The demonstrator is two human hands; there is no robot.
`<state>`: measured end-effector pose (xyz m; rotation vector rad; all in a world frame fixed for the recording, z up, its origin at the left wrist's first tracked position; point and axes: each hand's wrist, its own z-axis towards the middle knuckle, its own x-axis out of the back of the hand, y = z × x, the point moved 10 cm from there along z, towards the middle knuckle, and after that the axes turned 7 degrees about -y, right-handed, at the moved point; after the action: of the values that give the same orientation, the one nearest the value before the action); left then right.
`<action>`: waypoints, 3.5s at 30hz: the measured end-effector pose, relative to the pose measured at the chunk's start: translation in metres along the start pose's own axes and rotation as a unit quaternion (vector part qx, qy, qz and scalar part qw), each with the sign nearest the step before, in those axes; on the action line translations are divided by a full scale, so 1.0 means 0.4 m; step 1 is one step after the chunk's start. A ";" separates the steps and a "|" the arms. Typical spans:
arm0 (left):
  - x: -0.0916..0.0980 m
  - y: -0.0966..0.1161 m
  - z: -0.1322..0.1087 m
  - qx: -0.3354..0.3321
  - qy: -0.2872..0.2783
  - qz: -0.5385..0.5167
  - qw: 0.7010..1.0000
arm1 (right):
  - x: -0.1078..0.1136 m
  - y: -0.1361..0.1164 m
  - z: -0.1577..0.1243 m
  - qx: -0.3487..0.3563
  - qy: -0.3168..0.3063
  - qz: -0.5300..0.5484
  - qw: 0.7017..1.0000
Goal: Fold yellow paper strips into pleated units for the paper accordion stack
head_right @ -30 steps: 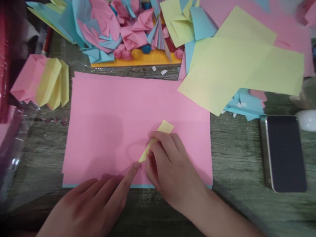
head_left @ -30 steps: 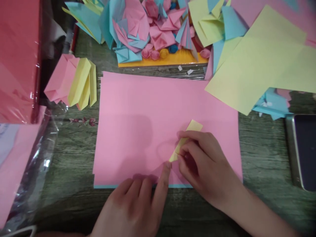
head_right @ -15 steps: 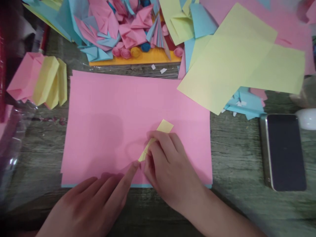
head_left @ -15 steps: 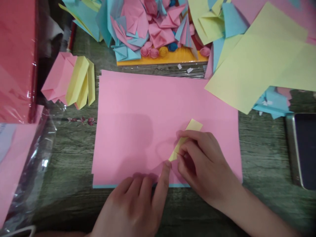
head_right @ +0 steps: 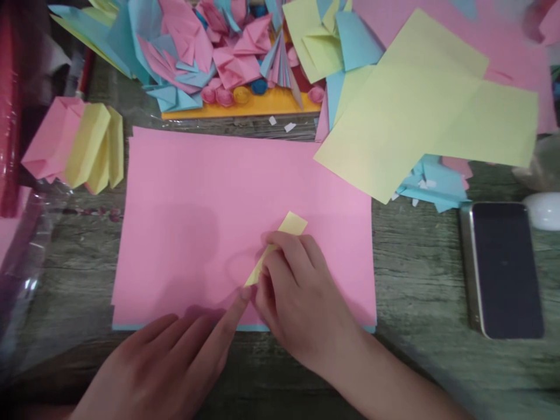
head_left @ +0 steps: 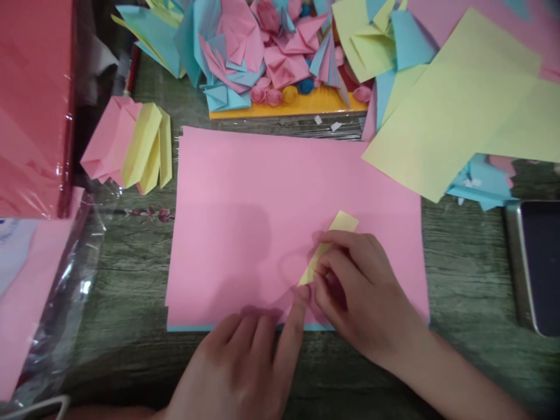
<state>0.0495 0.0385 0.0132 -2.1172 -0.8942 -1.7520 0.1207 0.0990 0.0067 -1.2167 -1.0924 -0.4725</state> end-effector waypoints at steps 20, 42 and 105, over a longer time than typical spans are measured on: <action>-0.014 0.001 0.009 0.013 -0.025 0.037 0.999 | 0.001 -0.005 0.001 0.008 0.003 -0.005 1.000; -0.003 -0.007 0.019 0.027 0.018 0.063 0.998 | 0.003 0.000 -0.004 0.013 0.006 0.005 1.000; 0.033 -0.142 0.080 0.068 0.120 -0.121 0.983 | 0.022 0.045 -0.004 0.007 -0.027 0.111 0.993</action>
<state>0.0423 0.1045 0.0074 -1.7262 -1.2039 -1.9473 0.1395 0.1056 0.0051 -1.3269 -0.9909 -0.2620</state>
